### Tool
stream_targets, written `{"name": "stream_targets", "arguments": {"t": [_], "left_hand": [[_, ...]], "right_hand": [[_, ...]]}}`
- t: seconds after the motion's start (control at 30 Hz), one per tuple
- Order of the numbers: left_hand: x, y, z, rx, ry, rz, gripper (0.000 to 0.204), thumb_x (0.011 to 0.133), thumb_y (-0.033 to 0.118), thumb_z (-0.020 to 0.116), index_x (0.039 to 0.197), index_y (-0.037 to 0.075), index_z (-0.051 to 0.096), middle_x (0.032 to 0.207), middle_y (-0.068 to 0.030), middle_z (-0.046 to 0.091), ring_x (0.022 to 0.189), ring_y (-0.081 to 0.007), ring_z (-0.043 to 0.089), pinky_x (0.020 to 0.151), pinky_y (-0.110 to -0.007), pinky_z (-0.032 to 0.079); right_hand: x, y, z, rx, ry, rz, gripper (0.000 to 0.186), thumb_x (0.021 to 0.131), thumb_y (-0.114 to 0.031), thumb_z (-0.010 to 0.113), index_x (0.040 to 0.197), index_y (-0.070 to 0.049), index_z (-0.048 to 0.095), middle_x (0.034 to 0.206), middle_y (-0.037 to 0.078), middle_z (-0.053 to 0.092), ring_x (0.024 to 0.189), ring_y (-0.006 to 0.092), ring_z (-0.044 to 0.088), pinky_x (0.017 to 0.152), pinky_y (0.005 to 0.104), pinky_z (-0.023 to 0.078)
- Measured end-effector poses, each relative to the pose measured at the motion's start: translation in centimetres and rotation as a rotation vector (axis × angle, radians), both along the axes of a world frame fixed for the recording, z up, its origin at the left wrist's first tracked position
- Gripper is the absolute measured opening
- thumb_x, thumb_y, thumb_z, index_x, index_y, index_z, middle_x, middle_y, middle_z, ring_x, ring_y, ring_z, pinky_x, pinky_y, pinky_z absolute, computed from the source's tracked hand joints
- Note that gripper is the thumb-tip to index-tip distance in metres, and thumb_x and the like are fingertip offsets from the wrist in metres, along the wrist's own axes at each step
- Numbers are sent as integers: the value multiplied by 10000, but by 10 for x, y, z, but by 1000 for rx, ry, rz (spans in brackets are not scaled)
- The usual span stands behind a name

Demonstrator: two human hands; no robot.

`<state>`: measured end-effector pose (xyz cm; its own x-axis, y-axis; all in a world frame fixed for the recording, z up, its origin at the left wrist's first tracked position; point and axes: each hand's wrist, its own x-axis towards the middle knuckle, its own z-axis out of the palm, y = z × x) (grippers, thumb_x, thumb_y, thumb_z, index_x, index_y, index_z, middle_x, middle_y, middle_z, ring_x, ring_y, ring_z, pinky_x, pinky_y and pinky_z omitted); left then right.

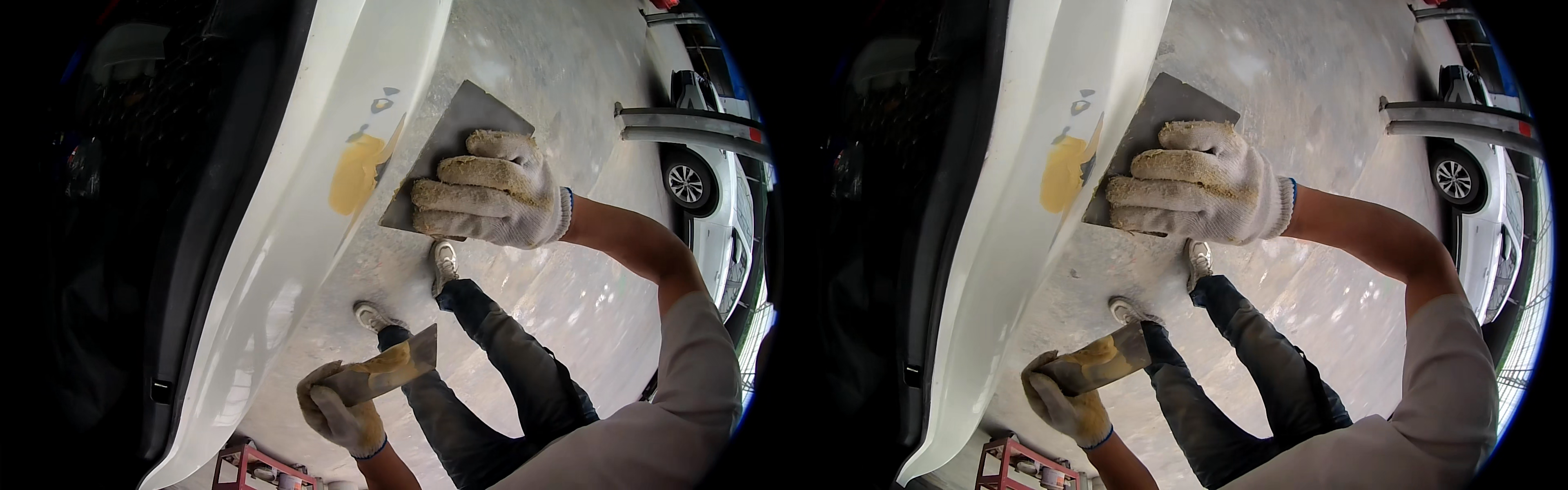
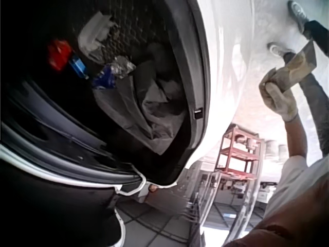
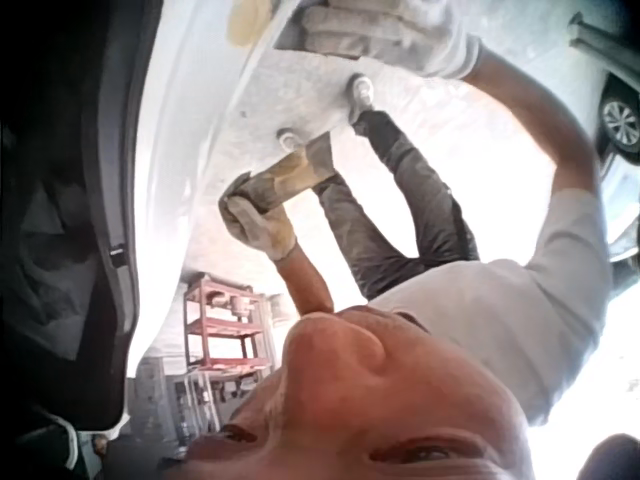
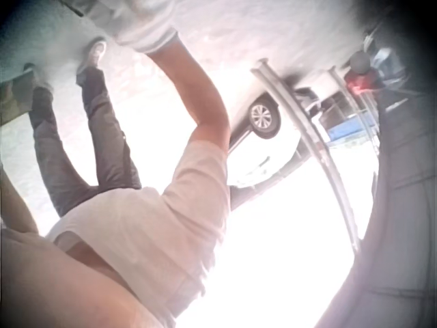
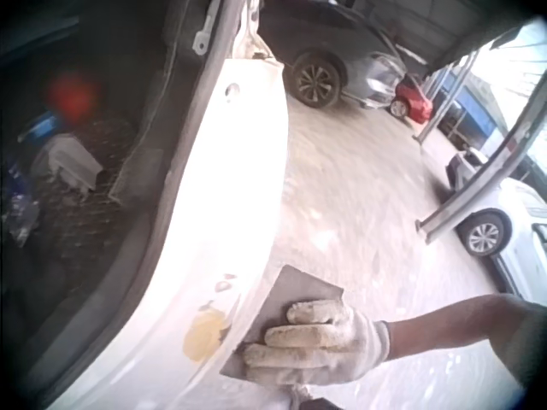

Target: The person removes blue masking tape from a white car bumper and then applies a yellow body filler to the surface using a metal spreader. They smooth the filler across the bumper area, working on different sections to cover the prepared surface.

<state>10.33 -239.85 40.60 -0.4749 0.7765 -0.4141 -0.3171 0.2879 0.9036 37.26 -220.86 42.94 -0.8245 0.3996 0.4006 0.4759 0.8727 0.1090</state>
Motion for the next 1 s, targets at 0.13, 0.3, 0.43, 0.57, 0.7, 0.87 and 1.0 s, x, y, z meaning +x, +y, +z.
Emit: {"name": "stream_targets", "arguments": {"t": [0.13,0.3,0.43,0.57,0.7,0.87,1.0], "left_hand": [[4,18,8,-37,77,85,411,1001,353,506,1069,-50,551,1011,-121,576,933,-196,575,819,-321,511],[23,53,22,-34,109,152,349,1011,219,458,1143,-101,501,1109,-194,594,1001,-241,606,867,-351,533],[35,62,22,63,133,111,331,1020,209,439,1148,-89,509,1106,-180,600,990,-230,609,874,-340,525],[39,62,18,94,51,144,349,1012,230,470,1166,-79,520,1132,-164,585,997,-216,596,848,-326,533],[3,36,-16,23,365,123,426,896,-54,556,1310,-38,457,1253,-213,510,1092,-321,581,889,-356,559],[12,37,-12,-59,423,257,459,1013,350,453,1112,-84,563,1080,-172,601,986,-237,599,844,-340,520],[20,24,-14,-167,456,184,470,1005,372,453,1078,-80,560,1042,-161,587,956,-245,587,838,-347,502]], "right_hand": [[-2,-23,14,-251,50,-128,418,731,-312,751,1140,-271,675,1209,-58,625,1093,176,560,1009,421,431],[-18,-68,31,-366,116,-116,395,812,-244,672,1207,-250,660,1268,-31,607,1138,193,561,984,446,434],[-48,-70,26,-411,232,-76,359,811,-226,685,1170,-224,672,1209,-41,617,1049,175,572,884,396,484],[-52,-78,11,-424,254,-52,360,798,-280,728,1154,-270,677,1174,-92,621,1033,144,561,910,357,471],[-31,-78,-3,-496,305,36,319,772,-155,697,1090,-182,704,1116,-29,638,1019,173,580,911,391,475],[-1,-10,-14,-15,154,-7,364,775,-278,722,1134,-333,692,1180,-112,630,1080,143,555,1050,403,385],[-5,25,-46,77,209,99,373,757,-283,737,1128,-266,701,1209,-79,626,1036,156,565,967,383,436]]}}
